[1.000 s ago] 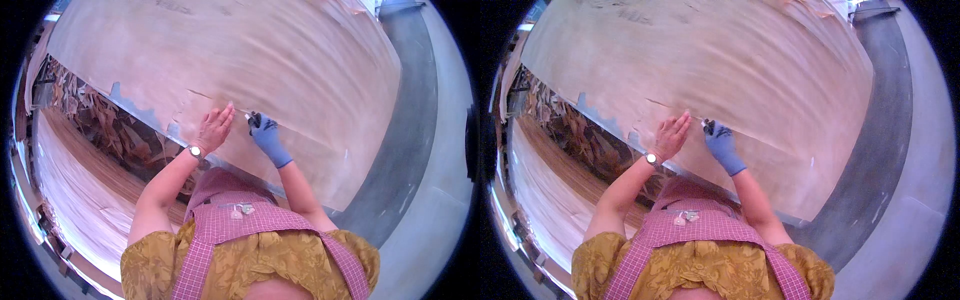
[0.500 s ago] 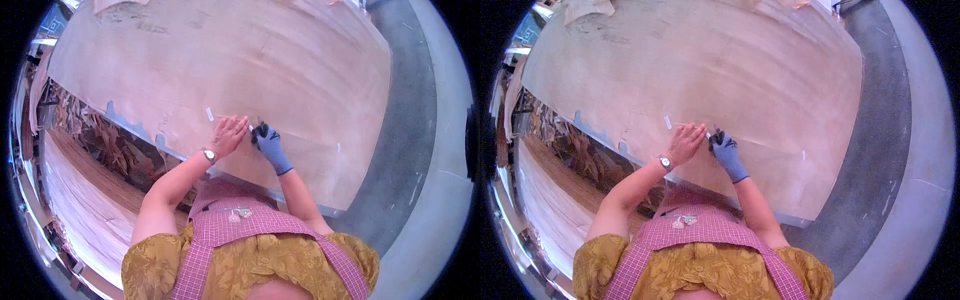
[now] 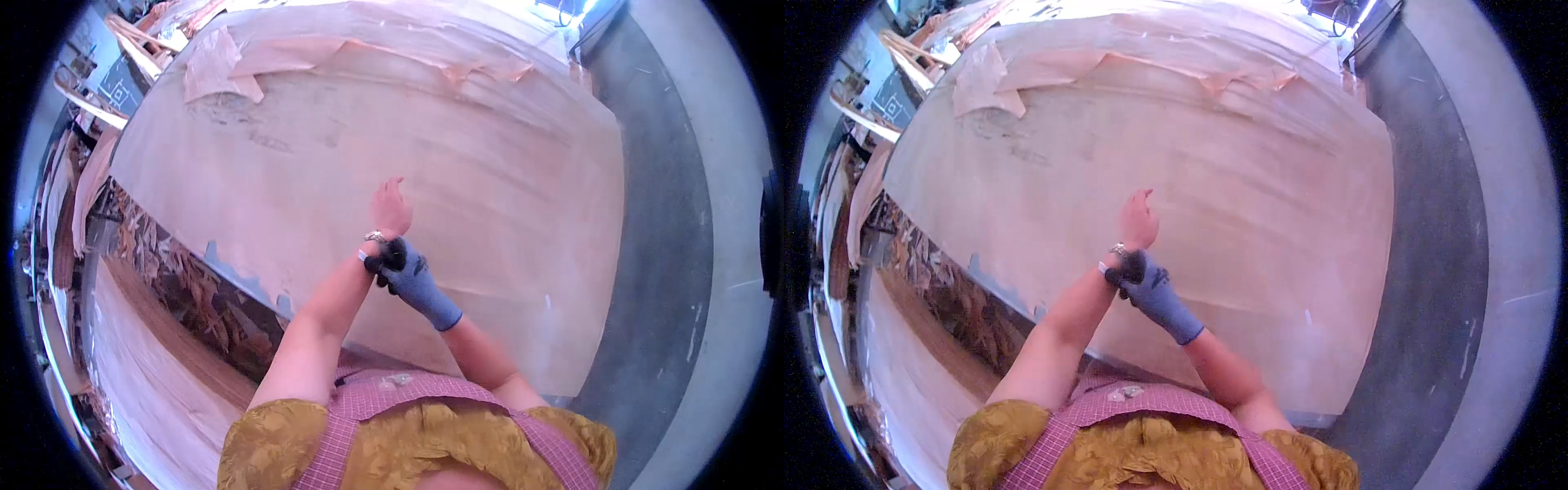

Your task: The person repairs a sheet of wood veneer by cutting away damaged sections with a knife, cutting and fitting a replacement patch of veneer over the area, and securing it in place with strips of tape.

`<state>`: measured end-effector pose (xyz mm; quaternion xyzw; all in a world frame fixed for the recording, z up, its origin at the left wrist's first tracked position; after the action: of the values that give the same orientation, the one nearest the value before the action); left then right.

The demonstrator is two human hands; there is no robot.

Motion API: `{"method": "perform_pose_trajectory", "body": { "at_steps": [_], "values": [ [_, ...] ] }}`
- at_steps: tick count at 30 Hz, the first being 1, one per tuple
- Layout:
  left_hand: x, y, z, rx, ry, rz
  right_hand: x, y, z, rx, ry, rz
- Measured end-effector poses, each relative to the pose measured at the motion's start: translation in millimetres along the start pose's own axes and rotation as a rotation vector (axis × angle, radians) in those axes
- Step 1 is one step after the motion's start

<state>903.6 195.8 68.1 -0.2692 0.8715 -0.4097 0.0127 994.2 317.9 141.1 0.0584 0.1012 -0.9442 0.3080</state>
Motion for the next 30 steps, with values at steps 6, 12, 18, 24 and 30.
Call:
{"method": "perform_pose_trajectory", "body": {
  "at_steps": [6, 12, 18, 24, 30],
  "values": [
    [192.9, 22.0, 74.1, 0.228, 0.193, 0.122, 82.4, -99.4, -77.4, -0.836, -0.001, -0.501],
    [409.3, -11.8, 222.4, 0.719, 0.070, -0.006, 80.8, -121.5, -125.7, -1.005, -0.027, -0.624],
    [500.6, -50.8, 274.7, 0.890, 0.052, 0.007, 82.3, -122.0, -131.9, -1.025, -0.007, -0.614],
    [513.8, -65.9, 268.4, 0.944, 0.314, 0.097, 89.3, -121.1, -132.7, -1.023, -0.007, -0.620],
    [475.6, -105.3, 256.5, 0.849, 0.545, -0.166, 90.5, -117.6, -125.8, -1.059, 0.019, -0.576]
  ]
}}
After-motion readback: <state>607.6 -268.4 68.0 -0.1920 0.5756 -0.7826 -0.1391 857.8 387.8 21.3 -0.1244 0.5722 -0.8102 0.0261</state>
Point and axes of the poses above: each hand's wrist, its own x-axis towards the middle knuckle, its own y-axis out of the palm, z = x × y, the point moved 7 cm from there along x, towards the middle knuckle
